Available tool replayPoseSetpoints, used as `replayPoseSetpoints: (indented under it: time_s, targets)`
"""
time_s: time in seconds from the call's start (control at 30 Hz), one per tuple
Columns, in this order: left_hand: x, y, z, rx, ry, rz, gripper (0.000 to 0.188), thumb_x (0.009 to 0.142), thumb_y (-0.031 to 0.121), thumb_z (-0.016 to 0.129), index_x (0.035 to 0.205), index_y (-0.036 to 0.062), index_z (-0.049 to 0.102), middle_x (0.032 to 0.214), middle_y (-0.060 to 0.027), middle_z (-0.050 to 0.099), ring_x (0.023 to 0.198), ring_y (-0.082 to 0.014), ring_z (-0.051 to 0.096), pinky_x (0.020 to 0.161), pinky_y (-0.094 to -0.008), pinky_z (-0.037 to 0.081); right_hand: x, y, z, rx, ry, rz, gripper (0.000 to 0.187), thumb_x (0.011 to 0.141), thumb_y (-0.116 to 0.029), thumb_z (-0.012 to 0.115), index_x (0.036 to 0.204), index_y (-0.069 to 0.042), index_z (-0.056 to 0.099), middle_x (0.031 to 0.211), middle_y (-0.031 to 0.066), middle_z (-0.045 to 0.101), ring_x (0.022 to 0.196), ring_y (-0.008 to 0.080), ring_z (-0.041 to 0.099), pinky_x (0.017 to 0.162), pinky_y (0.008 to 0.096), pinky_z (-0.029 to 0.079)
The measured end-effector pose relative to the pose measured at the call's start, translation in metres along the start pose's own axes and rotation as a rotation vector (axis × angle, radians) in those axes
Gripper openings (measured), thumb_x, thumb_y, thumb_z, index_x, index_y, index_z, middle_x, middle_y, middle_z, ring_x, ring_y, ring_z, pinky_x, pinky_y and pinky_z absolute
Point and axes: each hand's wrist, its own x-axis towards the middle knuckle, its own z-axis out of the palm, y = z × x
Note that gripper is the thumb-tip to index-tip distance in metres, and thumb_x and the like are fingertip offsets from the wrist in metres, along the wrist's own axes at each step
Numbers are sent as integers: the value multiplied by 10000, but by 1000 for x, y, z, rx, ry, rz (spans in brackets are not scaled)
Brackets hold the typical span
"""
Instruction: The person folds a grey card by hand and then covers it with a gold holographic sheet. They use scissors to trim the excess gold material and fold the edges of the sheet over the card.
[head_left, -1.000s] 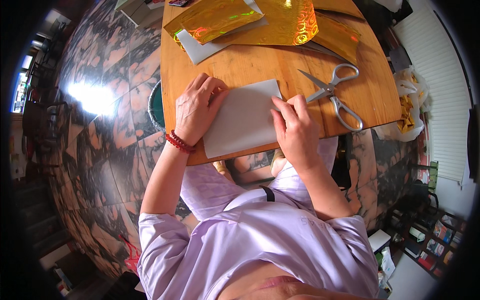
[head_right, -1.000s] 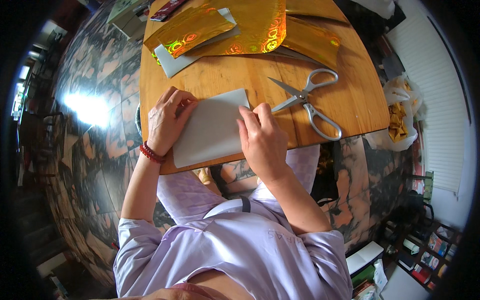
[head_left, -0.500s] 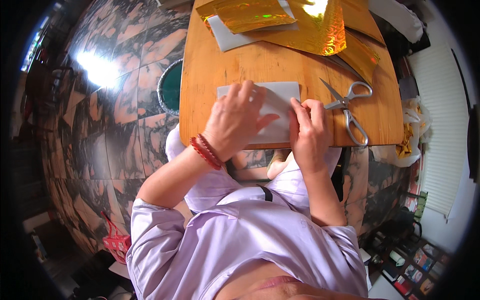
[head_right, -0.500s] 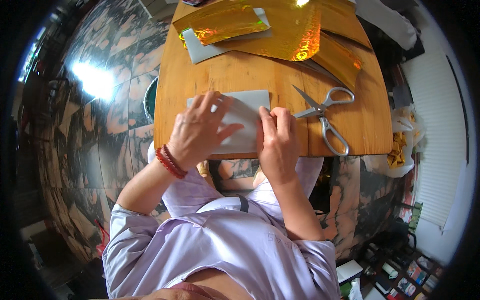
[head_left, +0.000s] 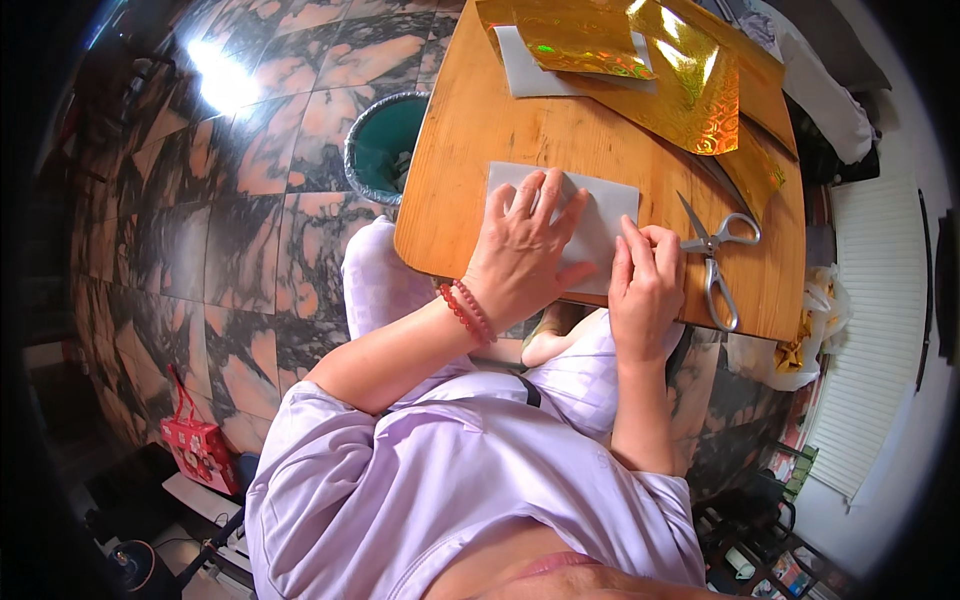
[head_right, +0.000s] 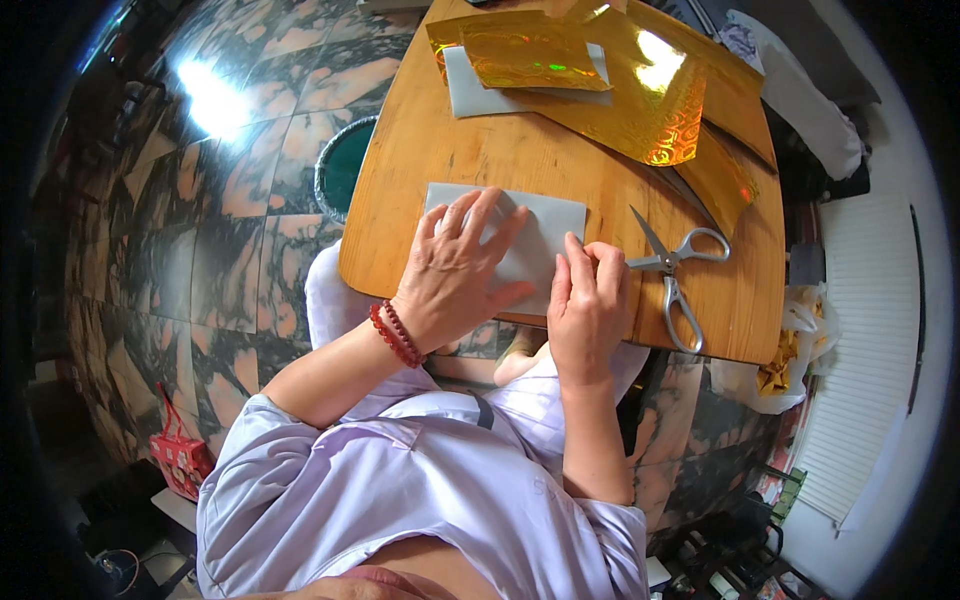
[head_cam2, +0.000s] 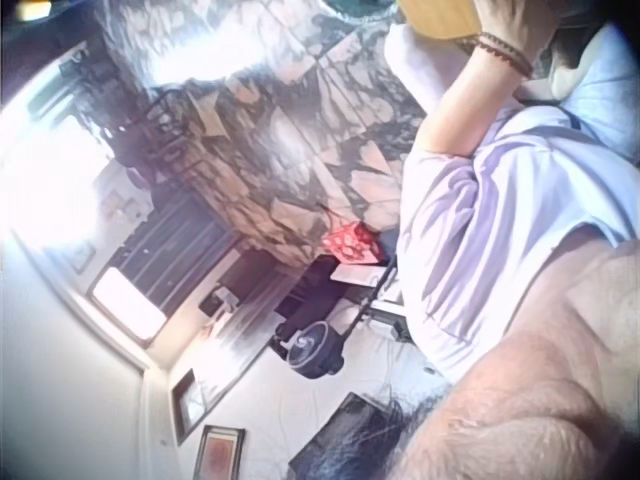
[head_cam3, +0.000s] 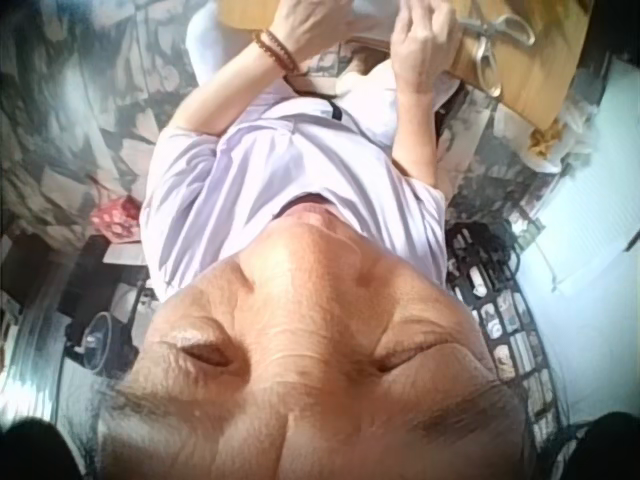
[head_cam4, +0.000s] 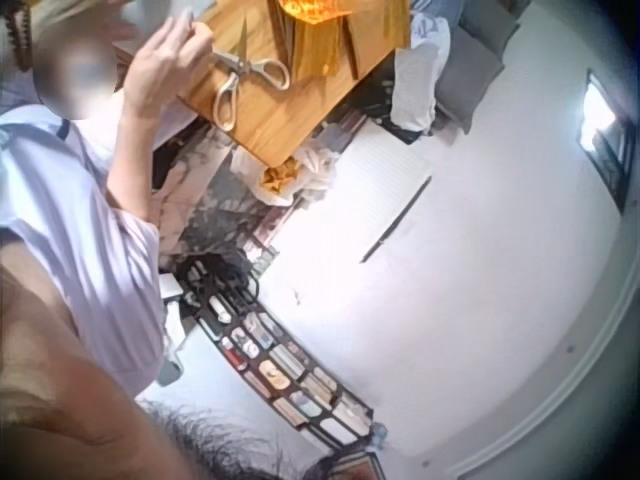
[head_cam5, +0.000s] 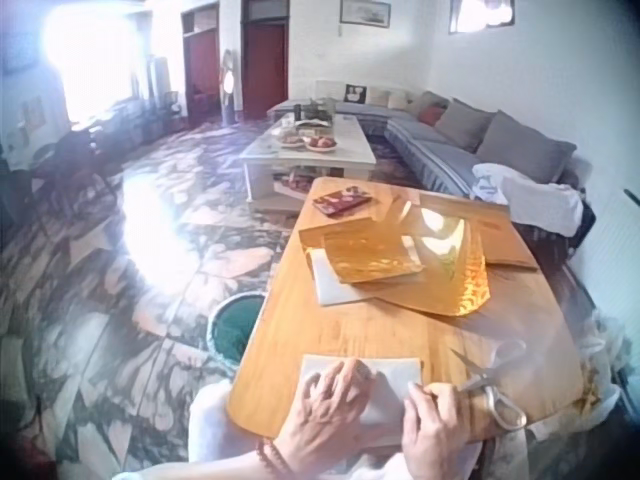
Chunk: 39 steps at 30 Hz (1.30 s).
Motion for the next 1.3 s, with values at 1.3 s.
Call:
replayPoseSetpoints:
  time_s: [1.3]
  targets:
    - [-25, 7, 26, -15, 77, -56, 804, 1044, 503, 668, 1689, 82, 438, 1789, -203, 321, 1663, -414, 275, 1325, -627, 195, -21, -1, -11, 58, -340, -257, 793, 1146, -585, 436, 1708, -25, 407, 1763, 182, 407, 1638, 356, 375, 1336, 511, 304]
